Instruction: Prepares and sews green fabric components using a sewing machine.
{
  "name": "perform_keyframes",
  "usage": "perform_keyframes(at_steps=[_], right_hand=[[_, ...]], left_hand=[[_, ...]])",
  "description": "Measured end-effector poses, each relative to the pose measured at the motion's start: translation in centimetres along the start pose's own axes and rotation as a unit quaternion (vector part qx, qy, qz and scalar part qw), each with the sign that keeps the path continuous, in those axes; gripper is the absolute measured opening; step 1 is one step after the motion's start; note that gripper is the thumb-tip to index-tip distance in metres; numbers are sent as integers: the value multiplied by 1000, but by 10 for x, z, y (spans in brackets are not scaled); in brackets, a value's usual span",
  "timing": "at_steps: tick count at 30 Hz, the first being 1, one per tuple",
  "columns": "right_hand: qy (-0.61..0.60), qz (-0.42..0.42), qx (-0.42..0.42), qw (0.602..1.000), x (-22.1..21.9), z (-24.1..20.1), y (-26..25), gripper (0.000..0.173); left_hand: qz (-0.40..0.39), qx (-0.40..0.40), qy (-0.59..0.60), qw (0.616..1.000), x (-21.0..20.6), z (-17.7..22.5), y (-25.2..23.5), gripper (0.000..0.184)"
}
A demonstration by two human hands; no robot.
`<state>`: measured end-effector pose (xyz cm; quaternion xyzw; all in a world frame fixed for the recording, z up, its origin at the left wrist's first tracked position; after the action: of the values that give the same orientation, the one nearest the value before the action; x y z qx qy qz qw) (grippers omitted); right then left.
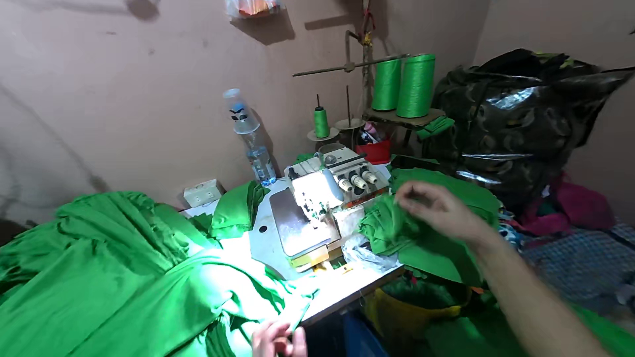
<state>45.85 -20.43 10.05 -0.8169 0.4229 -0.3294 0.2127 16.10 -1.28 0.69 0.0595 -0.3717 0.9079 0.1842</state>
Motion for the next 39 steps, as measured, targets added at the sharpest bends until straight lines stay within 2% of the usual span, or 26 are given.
perform_keyframes(at_steps=[2, 4, 5, 7, 10, 13, 16, 21, 23, 26, 28, 30, 32, 34, 35, 37, 39], right_hand=[[-85, -65, 62, 992, -40, -18, 20, 25], [-132, -108, 111, 979, -81, -32, 39, 28], [-147, -120, 123, 974, -99, -37, 47, 30], [-177, -151, 126, 964, -122, -41, 58, 32], [-184, -209, 76, 957, -137, -40, 67, 28], [-140, -291, -19, 946, -136, -49, 65, 24], [-105, -304, -55, 945, -134, -52, 61, 27], [-99, -348, -140, 922, -130, -58, 62, 21], [-105, -310, -101, 940, -132, -58, 68, 21], [-71, -169, 28, 983, -145, -52, 83, 24], [-32, -95, 120, 988, -155, -53, 92, 27], [-40, -67, 150, 986, -161, -65, 101, 26], [-181, -118, 102, 971, -158, -79, 107, 23], [-336, -194, 9, 922, -154, -84, 110, 29], [-370, -205, -37, 906, -154, -85, 112, 33], [-365, -185, -86, 908, -163, -85, 116, 34], [-341, -155, -68, 925, -175, -85, 119, 21]], left_hand=[[-58, 32, 106, 992, -16, 13, -4, 25], [-113, 55, 186, 975, -28, 25, -9, 45], [-122, 69, 222, 965, -31, 27, -10, 46], [-84, 79, 255, 960, -29, 25, -10, 22], [-65, 102, 282, 952, -13, 19, -7, 3], [-56, 152, 277, 947, -4, 21, 0, 8], [-27, 161, 204, 965, 0, 20, 5, 5], [32, 154, 181, 971, 6, 11, 7, 17], [60, 132, 177, 974, 7, 9, 6, 24], [128, 97, 161, 974, 10, 6, 4, 24], [190, 75, 151, 967, 9, 6, 3, 22], [235, 51, 153, 959, 8, 7, 3, 24], [220, 20, 183, 958, 11, 9, 4, 23], [175, -27, 223, 959, 18, 16, 4, 21], [149, -50, 232, 960, 19, 20, 6, 24], [117, -94, 208, 967, 13, 21, 18, 30], [119, -136, 103, 978, 2, 14, 31, 44]])
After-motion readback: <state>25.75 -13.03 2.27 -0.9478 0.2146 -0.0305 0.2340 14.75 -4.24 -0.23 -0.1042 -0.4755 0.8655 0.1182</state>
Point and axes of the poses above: each hand's wrist, its own y-axis away from the middle knuckle, its own x-axis out of the back of the hand, z = x × y, the point moved 1 cm from there along -y, towards the middle knuckle, and after that the axes turned 8 degrees about z, right-handed, at the moved point
